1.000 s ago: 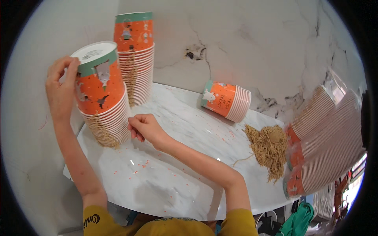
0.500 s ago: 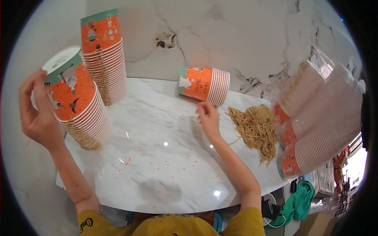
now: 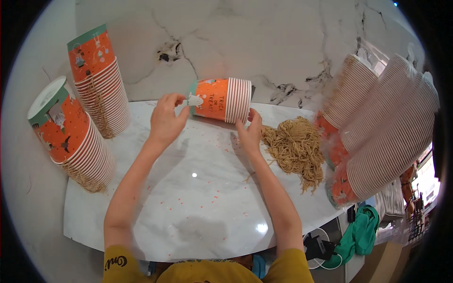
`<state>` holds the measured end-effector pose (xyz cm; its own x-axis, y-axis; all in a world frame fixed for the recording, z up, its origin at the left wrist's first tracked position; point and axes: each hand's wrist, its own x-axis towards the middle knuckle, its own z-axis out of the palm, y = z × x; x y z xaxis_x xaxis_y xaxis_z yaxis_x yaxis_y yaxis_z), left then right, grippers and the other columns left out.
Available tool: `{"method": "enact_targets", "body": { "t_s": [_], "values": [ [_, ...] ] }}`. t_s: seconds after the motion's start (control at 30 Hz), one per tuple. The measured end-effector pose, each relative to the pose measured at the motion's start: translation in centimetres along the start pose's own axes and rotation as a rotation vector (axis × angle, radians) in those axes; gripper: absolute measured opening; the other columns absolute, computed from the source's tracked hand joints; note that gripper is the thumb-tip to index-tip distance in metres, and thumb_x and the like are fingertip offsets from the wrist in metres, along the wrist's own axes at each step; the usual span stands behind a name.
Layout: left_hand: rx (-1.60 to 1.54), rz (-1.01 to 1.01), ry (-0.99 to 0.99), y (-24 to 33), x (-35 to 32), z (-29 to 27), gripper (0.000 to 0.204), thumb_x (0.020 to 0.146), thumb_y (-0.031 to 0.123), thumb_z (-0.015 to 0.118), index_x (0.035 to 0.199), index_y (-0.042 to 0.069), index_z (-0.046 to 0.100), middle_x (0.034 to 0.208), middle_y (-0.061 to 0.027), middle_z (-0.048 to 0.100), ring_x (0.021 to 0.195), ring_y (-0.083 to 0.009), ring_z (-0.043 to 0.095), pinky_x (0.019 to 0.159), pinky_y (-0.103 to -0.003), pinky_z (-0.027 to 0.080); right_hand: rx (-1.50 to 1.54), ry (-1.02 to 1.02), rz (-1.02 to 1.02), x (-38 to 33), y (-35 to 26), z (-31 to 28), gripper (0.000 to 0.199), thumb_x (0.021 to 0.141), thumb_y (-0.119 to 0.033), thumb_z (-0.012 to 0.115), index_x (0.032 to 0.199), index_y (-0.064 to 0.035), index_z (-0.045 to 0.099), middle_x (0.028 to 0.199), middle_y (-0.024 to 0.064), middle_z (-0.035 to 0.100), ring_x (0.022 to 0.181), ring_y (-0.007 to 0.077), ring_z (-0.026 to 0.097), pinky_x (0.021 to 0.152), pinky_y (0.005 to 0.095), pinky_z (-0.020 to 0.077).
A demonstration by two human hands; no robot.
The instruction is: Threading and tying string onto decorative paper cups for packaging.
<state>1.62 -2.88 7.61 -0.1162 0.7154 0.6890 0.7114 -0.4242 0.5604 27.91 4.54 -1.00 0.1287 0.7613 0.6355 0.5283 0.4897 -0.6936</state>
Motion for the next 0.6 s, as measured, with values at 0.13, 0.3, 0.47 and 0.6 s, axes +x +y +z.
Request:
{"method": "enact_targets", "body": {
  "t_s": [0.13,0.3,0.47,0.6],
  "values": [
    [0.04,-0.066,0.043,-2.3,1.6,4.2,0.046,0.085,0.024,0.07,0.123,0.001,0.059,0.117,-0.0156,0.062,0.108,-0.0308,0.061,0.092,-0.044,0.049,-0.01,-0.001,-0.021,-0.1,-1.4,0.1,0.064,0.084,-0.019,0.07,0.138,0.0008,0.041,0.126,0.0213,0.05,0.119,0.0372,0.047,0.104,0.0465,0.0378],
    [-0.342,-0.324,-0.118,-6.9,2.0,7.3,0.046,0.089,0.021,0.069,0.129,0.0,0.059,0.117,-0.009,0.066,0.108,-0.0197,0.061,0.093,-0.034,0.048,-0.033,-0.005,-0.08,-0.2,-1.8,0.8,0.069,0.085,-0.018,0.069,0.142,0.0011,0.035,0.126,0.0224,0.048,0.12,0.0384,0.046,0.104,0.0472,0.0377],
    [-0.572,-0.482,-0.121,-6.1,1.6,7.4,0.039,0.09,0.018,0.067,0.125,-0.001,0.062,0.104,-0.0047,0.066,0.094,-0.0113,0.059,0.082,-0.028,0.048,-0.029,-0.004,-0.026,0.0,-2.1,0.0,0.071,0.086,-0.02,0.068,0.143,0.0021,0.033,0.133,0.0268,0.047,0.124,0.0426,0.045,0.105,0.049,0.038],
    [-0.608,-0.51,-0.108,-6.2,1.4,7.3,0.024,0.09,0.014,0.066,0.107,-0.003,0.066,0.087,-0.0031,0.065,0.079,-0.0094,0.056,0.073,-0.026,0.047,-0.028,0.0,0.02,0.1,-1.7,0.2,0.073,0.085,-0.021,0.069,0.144,0.0022,0.033,0.134,0.0268,0.048,0.124,0.0429,0.046,0.104,0.0499,0.039]
  ]
}}
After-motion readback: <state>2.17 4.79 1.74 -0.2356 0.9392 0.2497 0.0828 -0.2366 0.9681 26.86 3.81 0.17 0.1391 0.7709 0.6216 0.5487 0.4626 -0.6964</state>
